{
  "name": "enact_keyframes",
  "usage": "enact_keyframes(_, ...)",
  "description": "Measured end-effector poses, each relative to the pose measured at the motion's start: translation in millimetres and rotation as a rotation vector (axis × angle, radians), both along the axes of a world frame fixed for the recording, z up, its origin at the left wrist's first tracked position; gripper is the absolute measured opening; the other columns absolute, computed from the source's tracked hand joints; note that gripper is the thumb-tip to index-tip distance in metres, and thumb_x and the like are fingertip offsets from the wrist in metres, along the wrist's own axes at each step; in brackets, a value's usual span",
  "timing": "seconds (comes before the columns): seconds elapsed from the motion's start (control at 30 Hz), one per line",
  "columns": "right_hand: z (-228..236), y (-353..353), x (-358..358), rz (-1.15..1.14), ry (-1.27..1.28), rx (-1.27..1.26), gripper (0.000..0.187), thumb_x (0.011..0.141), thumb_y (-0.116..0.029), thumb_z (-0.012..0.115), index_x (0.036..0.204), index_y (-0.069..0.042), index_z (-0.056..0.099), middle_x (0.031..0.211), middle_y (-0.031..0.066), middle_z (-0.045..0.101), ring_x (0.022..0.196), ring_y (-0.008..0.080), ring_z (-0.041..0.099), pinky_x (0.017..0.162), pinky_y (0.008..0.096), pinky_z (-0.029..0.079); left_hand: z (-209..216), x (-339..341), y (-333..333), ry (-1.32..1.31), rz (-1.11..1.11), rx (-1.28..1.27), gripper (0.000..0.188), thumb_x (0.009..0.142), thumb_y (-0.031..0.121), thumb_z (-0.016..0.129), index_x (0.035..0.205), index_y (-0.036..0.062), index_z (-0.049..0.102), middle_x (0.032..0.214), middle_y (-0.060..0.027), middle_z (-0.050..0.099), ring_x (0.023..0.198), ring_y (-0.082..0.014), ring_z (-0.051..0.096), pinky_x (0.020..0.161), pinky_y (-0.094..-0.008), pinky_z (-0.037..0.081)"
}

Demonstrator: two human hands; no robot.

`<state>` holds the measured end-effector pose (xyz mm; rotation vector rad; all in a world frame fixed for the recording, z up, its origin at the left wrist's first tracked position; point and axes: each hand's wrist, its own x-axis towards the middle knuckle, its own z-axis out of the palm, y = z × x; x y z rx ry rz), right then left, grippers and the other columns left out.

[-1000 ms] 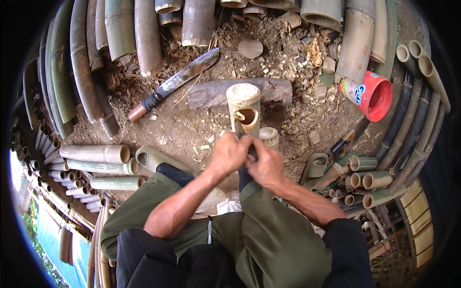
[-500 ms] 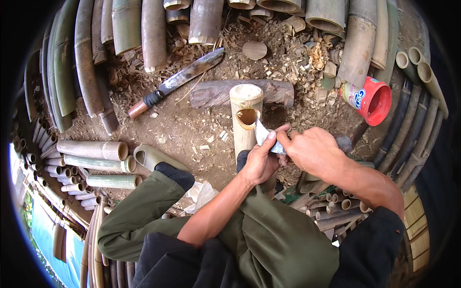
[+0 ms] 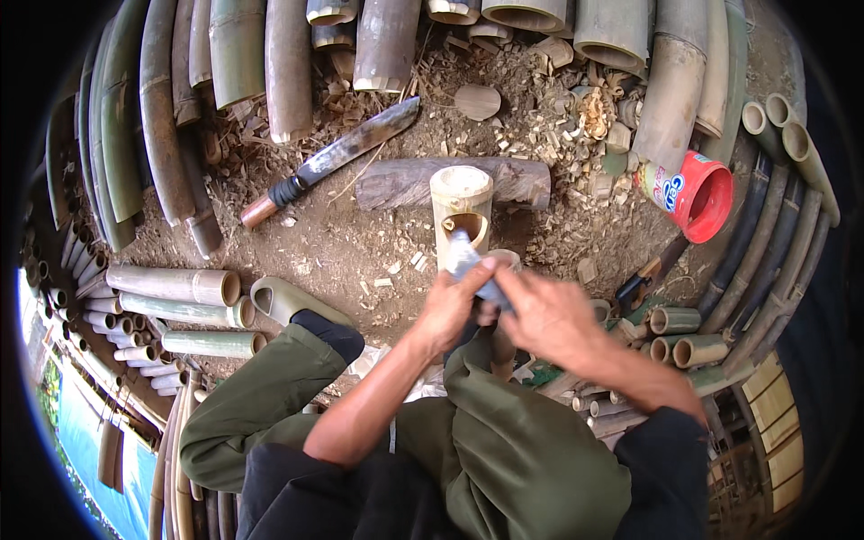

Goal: The person holds and scrapes bamboo segments with a small blade, then uses a larger knife to smooth the edges and hollow out the center of a piece.

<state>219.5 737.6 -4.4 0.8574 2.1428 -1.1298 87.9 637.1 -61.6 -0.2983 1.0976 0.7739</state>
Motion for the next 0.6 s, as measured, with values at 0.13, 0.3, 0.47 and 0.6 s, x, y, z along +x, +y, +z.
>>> enact_keyframes(0.13,8.5,60.8,-14.5,0.587,0.011,0.228,0.031,0.083,-0.025,0.066,0.103,0.0,0.065,0.075,0.0132,0.07,0.067,0.0253,0.071,0.055,0.0365,0.056,-4.3,48.8,12.9,-0.572,0.588,-0.069,0.049,0.102,0.042,0.05,0.142,0.0138,0.048,0.08,0.0005,0.061,0.072,-0.0114,0.058,0.07,-0.0293,0.048)
enact_keyframes(0.3,-12.7,81.1,-21.9,0.508,-0.051,-0.121,0.029,0.077,-0.019,0.068,0.105,-0.011,0.066,0.078,0.0116,0.072,0.069,0.0297,0.07,0.059,0.0408,0.056,1.2,41.4,13.9,-0.323,0.551,-0.223,0.037,0.1,0.036,0.053,0.118,0.0043,0.06,0.078,-0.0034,0.064,0.067,-0.0147,0.06,0.064,-0.0297,0.049)
enact_keyframes(0.47,-38.2,-5.3,19.3,-0.262,0.133,-0.215,0.019,0.081,-0.011,0.061,0.1,-0.013,0.064,0.074,0.0096,0.071,0.062,0.0297,0.069,0.06,0.042,0.056,8.0,5.2,10.7,0.045,-0.07,-0.24,0.041,0.097,0.027,0.052,0.077,-0.0049,0.067,0.064,-0.0131,0.065,0.051,-0.0209,0.061,0.051,-0.0325,0.049)
enact_keyframes(0.6,-40.8,-81.8,-23.3,-0.898,0.243,-0.242,0.018,0.085,-0.012,0.062,0.101,-0.005,0.059,0.076,0.0135,0.07,0.072,0.0333,0.071,0.065,0.0422,0.055,-2.6,-41.3,17.1,0.338,-0.674,-0.044,0.046,0.094,0.024,0.049,0.067,-0.0099,0.067,0.058,-0.0182,0.066,0.048,-0.0234,0.065,0.052,-0.0362,0.054)
